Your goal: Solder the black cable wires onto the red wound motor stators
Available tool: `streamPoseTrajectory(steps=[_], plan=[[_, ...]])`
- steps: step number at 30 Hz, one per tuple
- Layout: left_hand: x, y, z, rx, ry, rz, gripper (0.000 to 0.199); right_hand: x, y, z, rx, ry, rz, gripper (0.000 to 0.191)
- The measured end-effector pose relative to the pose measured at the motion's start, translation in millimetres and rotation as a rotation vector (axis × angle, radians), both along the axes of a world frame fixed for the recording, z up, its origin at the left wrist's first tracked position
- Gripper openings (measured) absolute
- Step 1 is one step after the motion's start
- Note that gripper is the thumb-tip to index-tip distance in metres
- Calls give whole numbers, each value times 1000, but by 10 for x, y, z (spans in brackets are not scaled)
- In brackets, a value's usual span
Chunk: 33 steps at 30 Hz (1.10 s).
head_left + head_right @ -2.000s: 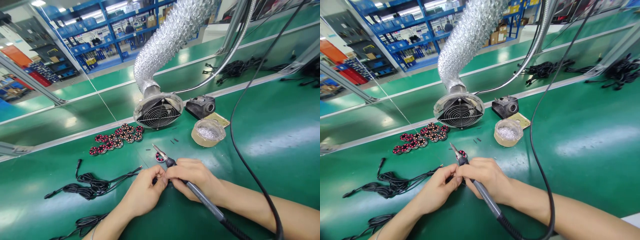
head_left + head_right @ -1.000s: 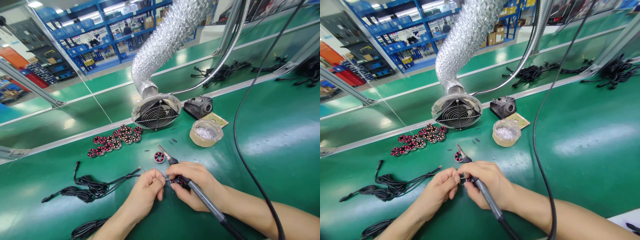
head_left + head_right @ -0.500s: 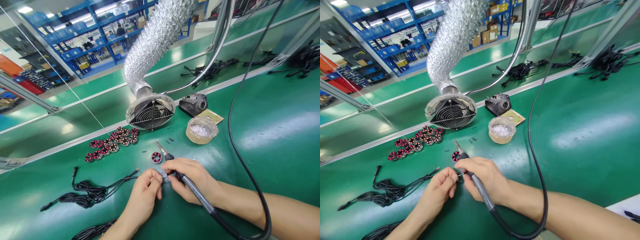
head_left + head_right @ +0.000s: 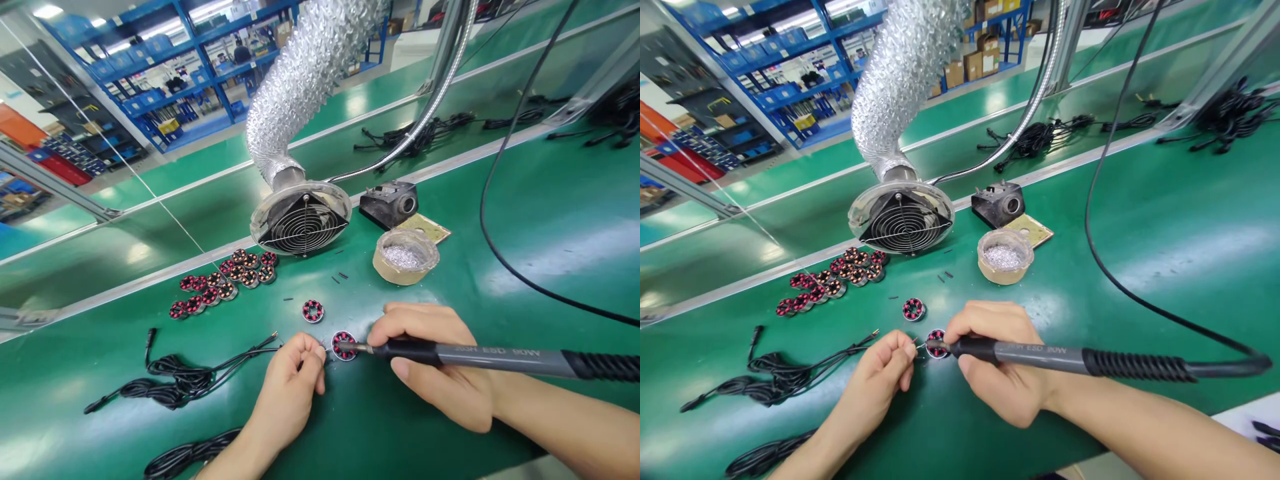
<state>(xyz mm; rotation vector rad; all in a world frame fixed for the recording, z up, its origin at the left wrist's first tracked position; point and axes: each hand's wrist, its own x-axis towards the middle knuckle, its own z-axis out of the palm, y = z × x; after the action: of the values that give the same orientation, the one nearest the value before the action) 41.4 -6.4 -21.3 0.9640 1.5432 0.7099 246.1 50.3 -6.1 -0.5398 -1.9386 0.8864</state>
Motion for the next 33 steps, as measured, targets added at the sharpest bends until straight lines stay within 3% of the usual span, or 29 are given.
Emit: streamPoseTrajectory(steps=[13, 33], plan=[[0, 3, 22, 2, 8, -23, 35, -56, -31, -21, -46, 23, -5, 16], [2, -3, 22, -3, 4, -26, 40, -36, -19, -58, 73, 33, -68, 18]])
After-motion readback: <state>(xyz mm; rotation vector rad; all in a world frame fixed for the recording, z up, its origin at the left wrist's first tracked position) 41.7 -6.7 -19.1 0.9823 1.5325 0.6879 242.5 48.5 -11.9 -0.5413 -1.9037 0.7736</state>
